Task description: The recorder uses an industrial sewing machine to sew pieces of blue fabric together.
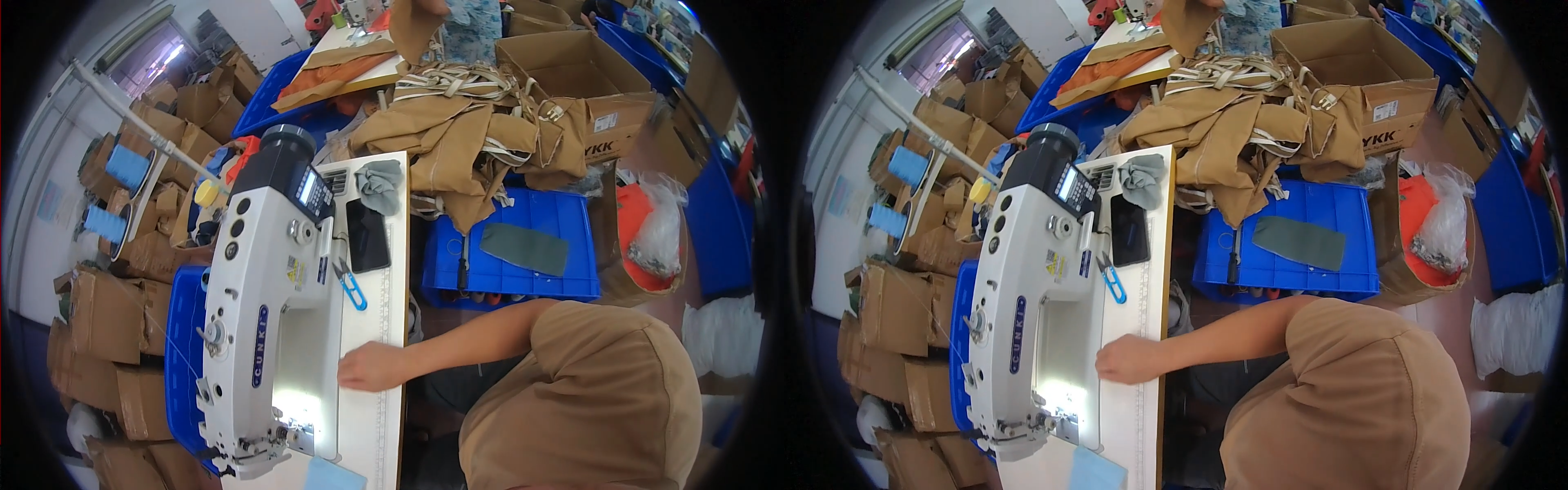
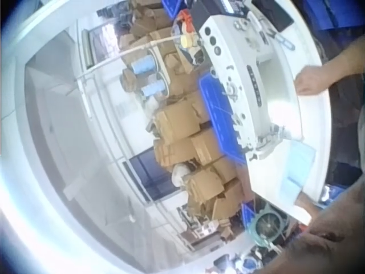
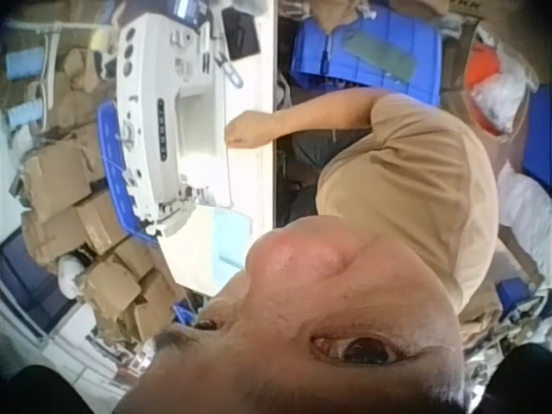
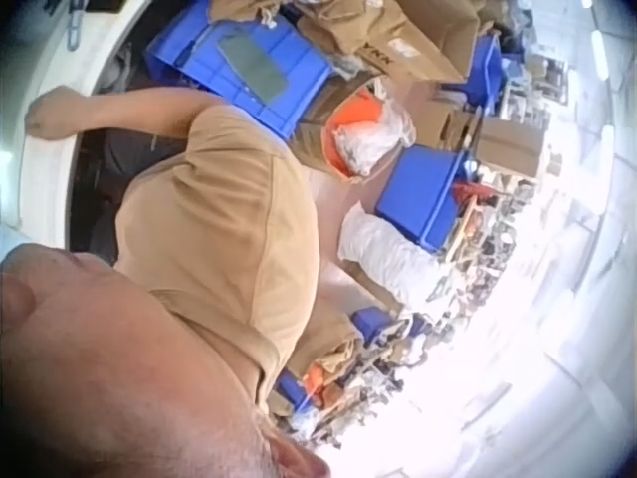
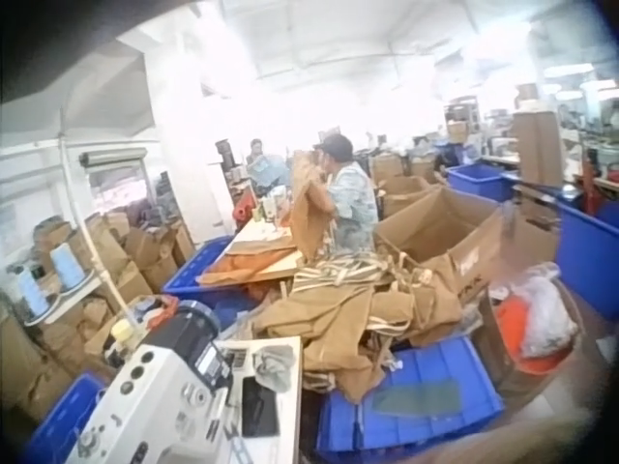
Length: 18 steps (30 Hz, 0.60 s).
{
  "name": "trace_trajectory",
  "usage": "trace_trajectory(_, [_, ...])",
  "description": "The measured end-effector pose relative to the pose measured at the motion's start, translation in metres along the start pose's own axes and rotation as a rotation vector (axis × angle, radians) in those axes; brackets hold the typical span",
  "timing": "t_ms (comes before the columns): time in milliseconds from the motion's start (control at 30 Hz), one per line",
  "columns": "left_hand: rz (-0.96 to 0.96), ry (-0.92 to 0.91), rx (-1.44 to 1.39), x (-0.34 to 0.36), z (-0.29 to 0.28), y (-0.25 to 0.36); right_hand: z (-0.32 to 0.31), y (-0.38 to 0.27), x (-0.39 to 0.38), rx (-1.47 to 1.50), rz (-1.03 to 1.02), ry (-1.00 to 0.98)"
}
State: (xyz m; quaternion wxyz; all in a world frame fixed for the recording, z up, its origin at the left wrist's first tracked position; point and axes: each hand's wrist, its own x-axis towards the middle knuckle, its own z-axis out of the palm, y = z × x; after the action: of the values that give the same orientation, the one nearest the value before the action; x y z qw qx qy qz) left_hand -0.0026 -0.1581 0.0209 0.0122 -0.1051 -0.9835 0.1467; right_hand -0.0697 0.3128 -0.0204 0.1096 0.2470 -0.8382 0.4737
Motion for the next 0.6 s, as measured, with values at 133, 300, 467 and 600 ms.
trace_trajectory(133, [0.027, -0.045, 0.074, 0.054, -0.029, 0.038, -0.014, -0.007, 0.003, 0.063, 0.13, 0.03])
trace_trajectory(300, [0.034, -0.116, 0.168, 0.096, -0.062, 0.081, -0.015, -0.007, -0.002, 0.01, 0.092, -0.006])
trace_trajectory(467, [-0.004, -0.221, 0.254, 0.108, -0.077, 0.099, -0.009, -0.01, -0.004, 0.04, 0.079, -0.009])
trace_trajectory(600, [-0.177, -0.42, 0.312, 0.05, -0.067, 0.076, 0.019, 0.01, -0.001, 0.004, 0.01, 0.033])
